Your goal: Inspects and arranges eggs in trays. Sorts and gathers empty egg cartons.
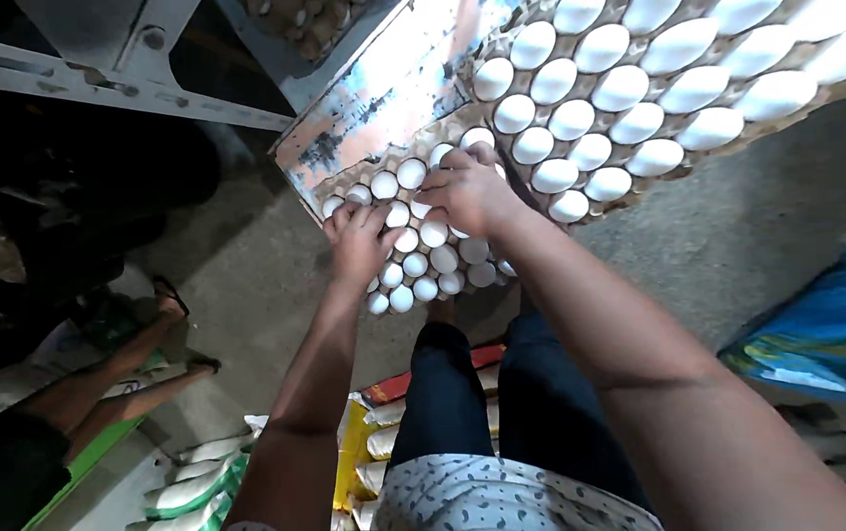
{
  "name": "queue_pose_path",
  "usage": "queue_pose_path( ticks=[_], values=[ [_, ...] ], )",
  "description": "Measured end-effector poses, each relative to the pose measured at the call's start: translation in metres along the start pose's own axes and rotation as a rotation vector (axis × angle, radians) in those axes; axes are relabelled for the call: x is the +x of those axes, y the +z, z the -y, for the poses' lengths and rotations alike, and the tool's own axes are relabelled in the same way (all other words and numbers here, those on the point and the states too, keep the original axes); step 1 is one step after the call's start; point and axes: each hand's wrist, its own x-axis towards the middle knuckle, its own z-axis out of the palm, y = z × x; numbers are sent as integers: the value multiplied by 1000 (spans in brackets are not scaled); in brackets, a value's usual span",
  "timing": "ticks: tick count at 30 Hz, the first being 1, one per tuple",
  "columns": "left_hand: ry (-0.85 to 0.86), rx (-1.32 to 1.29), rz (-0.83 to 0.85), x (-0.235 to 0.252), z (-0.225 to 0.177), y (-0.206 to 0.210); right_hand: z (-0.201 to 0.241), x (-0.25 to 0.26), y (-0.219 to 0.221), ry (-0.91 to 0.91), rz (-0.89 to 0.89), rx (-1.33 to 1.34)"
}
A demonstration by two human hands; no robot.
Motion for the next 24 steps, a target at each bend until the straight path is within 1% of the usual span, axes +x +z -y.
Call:
queue_pose_path(
  ticks=[2,4,6,7,9,12,15,17,19,21,22,24],
  values=[
    [-24,8,-33,2,-1,5,-1,1,6,10,-64,-28],
    [-43,20,-51,3,-4,6,3,3,7,41,-77,-41],
    [-60,32,-60,4,-7,4,7,5,5,78,-103,-26],
    [-79,28,-73,4,-9,2,9,8,5,92,-148,-10],
    [-143,-28,-100,6,-14,-6,10,17,4,114,-191,19],
    [-238,-105,-115,5,-18,-17,5,34,3,105,-106,41],
    [-229,-146,-148,-5,-16,-17,-5,40,-5,102,-44,71],
    [-199,-145,-129,-16,-15,-14,-8,39,-10,93,-33,77],
    [-155,-142,-66,-26,-17,-9,-8,31,-14,54,-46,82],
    [-122,-107,11,-33,-21,-4,-5,18,-15,-35,-57,83],
    [-111,-66,39,-35,-24,-2,-2,9,-15,-67,-23,85],
    [-86,-9,45,-37,-28,4,4,-8,-11,-100,64,61]
  ],
)
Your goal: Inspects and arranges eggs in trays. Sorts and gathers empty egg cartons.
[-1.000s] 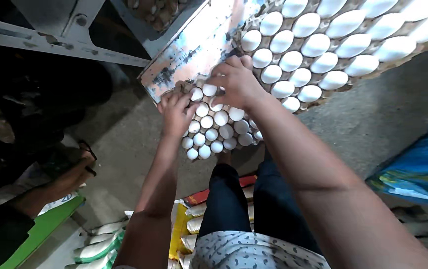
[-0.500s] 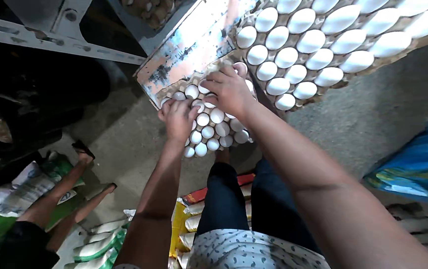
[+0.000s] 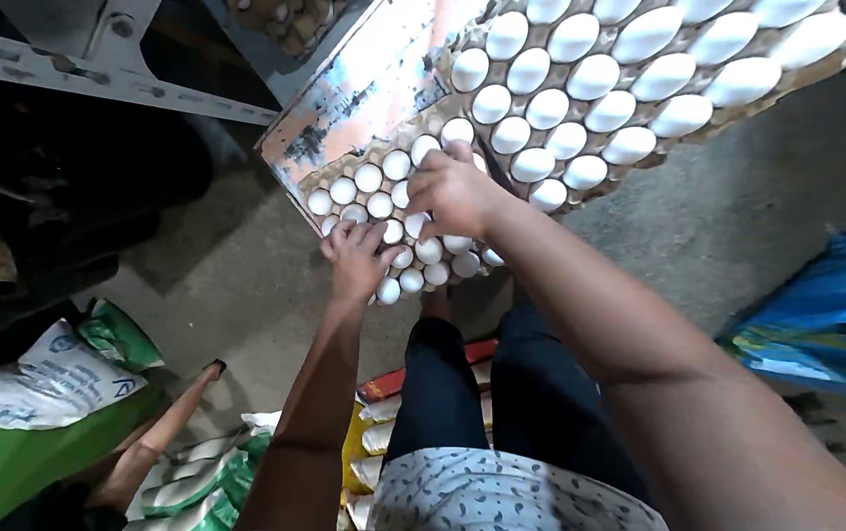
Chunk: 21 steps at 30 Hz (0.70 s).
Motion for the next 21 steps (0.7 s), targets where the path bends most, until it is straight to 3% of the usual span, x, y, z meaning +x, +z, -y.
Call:
queue_pose_path(
  ticks=[2,6,11,16,19,21],
  values=[
    [-6,26,-5,0,0,5,3,-14,13,1,32,-50],
    [-34,30,-35,2,-3,8,3,-19,32,44,-131,-81],
    [-4,20,-40,-1,-9,9,7,-18,34,89,-171,-62],
    [-90,-32,-136,-9,-11,6,11,-32,32,46,-238,-56],
    [-154,-37,-41,-31,-21,-3,19,-55,32,-7,-181,-2],
    [-176,-52,42,-36,-27,-3,26,-60,31,22,-45,-8]
  ],
)
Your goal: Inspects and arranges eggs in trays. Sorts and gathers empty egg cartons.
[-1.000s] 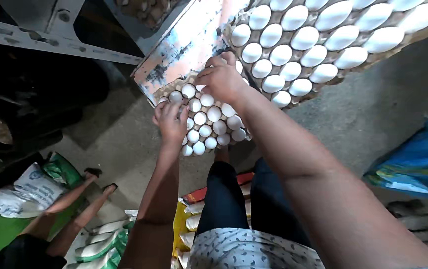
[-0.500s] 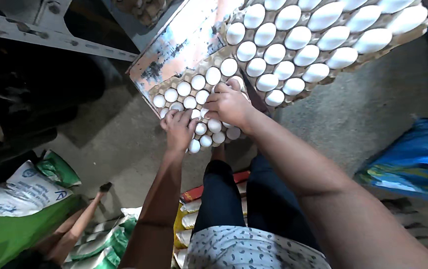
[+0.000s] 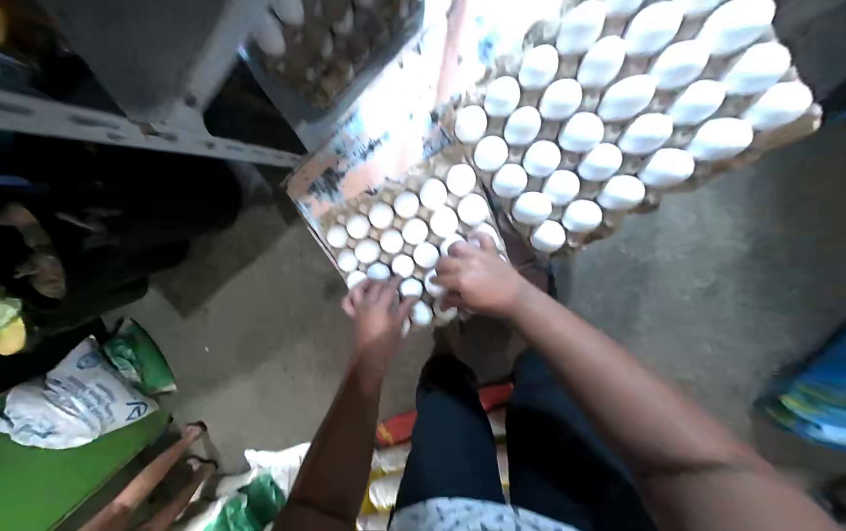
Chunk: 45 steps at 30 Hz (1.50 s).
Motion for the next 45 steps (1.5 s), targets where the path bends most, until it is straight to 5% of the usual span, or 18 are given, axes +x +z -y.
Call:
queue_pose_path(
  ticks=[4,9,18,25,29,34,37,41,45],
  values=[
    [-55,26,-123,10,-12,5,7,7,-1,93,149,48],
    [-152,67,246,46,-30,-25,19,1,1,113,9,10],
    [-122,179,365,64,-39,-55,38,-30,-14,98,-193,40],
    [-211,-1196,-26,43,-20,-105,5,-65,-29,114,-421,49],
    [11,-1638,-134,54,-33,-129,-5,-87,-40,96,-441,13],
    [190,-2063,-59,77,-65,-150,1,-117,-51,49,-468,-16],
    [193,-1900,-84,92,-96,-194,8,-138,-64,83,-461,-16],
    [243,-1277,-451,130,-142,-279,16,-175,-95,188,-401,-13],
    [-80,-371,-715,175,-195,-355,26,-215,-125,361,-347,7]
  ],
)
